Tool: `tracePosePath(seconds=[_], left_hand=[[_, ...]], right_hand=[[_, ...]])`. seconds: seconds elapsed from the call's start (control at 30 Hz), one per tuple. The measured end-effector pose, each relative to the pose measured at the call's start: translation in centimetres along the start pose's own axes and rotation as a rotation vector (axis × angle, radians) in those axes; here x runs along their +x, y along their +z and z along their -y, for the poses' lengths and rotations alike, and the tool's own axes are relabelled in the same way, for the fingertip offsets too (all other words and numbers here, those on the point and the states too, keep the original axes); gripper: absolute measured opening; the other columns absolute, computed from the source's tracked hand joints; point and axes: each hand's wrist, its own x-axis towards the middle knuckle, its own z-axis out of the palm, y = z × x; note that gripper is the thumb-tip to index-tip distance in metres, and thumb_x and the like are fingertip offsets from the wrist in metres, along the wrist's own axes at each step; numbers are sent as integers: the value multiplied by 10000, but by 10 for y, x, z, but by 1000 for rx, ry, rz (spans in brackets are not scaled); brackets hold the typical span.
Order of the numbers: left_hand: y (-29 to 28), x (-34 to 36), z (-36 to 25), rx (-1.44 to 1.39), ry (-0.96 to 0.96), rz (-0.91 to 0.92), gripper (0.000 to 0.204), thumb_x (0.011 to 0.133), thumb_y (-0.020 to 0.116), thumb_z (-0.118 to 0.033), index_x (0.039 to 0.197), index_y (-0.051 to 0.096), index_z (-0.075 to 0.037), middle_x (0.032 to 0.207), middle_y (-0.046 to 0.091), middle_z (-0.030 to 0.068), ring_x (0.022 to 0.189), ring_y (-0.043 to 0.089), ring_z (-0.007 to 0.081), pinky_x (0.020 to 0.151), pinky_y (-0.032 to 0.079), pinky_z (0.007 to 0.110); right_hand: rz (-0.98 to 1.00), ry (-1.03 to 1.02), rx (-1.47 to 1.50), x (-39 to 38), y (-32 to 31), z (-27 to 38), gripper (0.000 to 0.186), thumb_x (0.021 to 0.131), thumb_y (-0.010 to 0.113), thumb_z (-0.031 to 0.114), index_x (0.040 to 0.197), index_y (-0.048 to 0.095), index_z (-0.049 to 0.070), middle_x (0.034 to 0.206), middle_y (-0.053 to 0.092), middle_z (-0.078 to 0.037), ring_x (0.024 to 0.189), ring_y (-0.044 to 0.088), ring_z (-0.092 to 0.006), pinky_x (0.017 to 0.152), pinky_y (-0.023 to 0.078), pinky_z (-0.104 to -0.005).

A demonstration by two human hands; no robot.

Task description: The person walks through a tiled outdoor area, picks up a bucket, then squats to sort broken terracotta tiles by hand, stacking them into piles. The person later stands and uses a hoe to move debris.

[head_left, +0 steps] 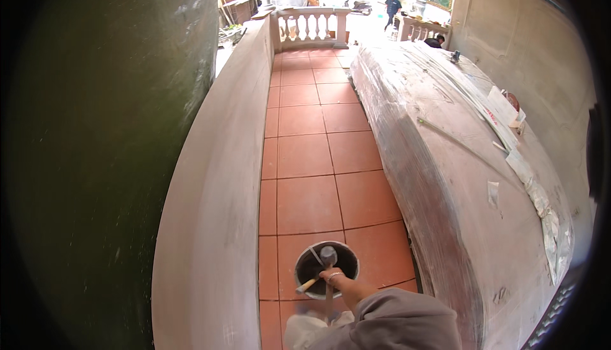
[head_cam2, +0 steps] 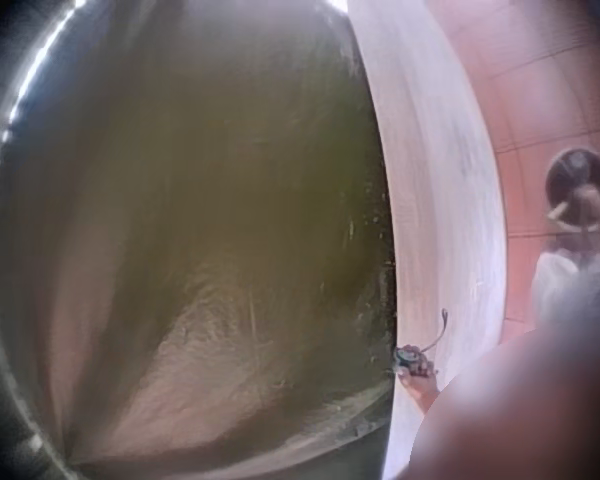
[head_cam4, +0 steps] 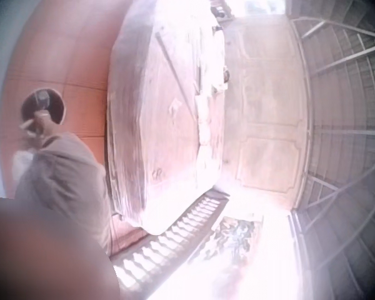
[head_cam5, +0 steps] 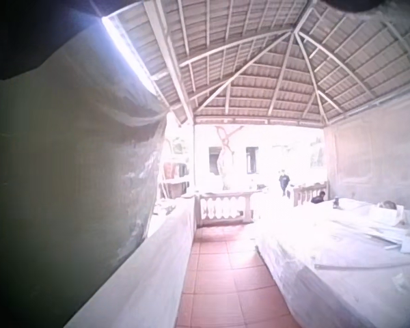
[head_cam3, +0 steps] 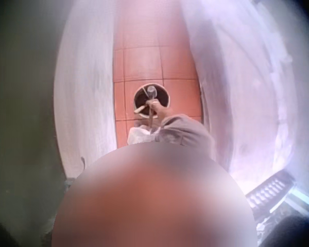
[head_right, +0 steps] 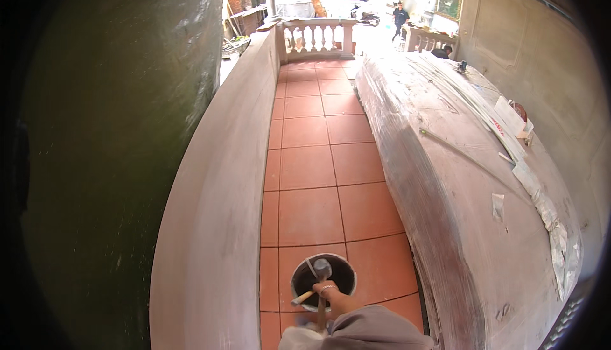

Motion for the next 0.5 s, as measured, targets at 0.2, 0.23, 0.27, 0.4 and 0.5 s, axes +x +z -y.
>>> tracePosePath(seconds=[0.2,0.23,0.27,0.4,0.5], left_hand=[[144,222,-75,-116,335,-106,619,843,616,-575,1201,594,-70,785,567,-15,621,490,119,529,415,293],[179,272,-85,-144,311,-3,571,843,635,-541,1149,599,-60,812,566,14,658,498,137,563,431,305],[207,325,-109,-141,292,111,525,843,654,-507,1096,603,-50,839,564,44,695,506,155,596,446,317],[400,528,-158,-361,366,250,743,913,601,-518,1439,400,-34,1272,581,74,499,383,-19,391,276,140],[565,650,-189,-180,525,610,700,916,600,-517,1387,443,-22,1159,597,51,503,383,-20,388,272,136]], right_hand=[[-305,240,614,109,-133,56,501,761,742,368,1040,666,-41,909,678,-133,774,645,-283,707,524,-418],[-372,160,574,122,-150,69,466,785,735,334,1066,625,-21,868,640,-109,682,602,-261,619,513,-421],[-465,388,844,137,-167,81,419,811,719,304,1086,593,15,909,632,-115,681,606,-237,589,508,-401],[-512,555,1109,177,-246,128,362,842,681,304,1062,551,48,956,625,-132,692,612,-244,568,500,-391],[-591,710,1297,211,-298,171,362,839,681,306,1075,538,72,904,608,-114,599,550,-210,502,463,-369]])
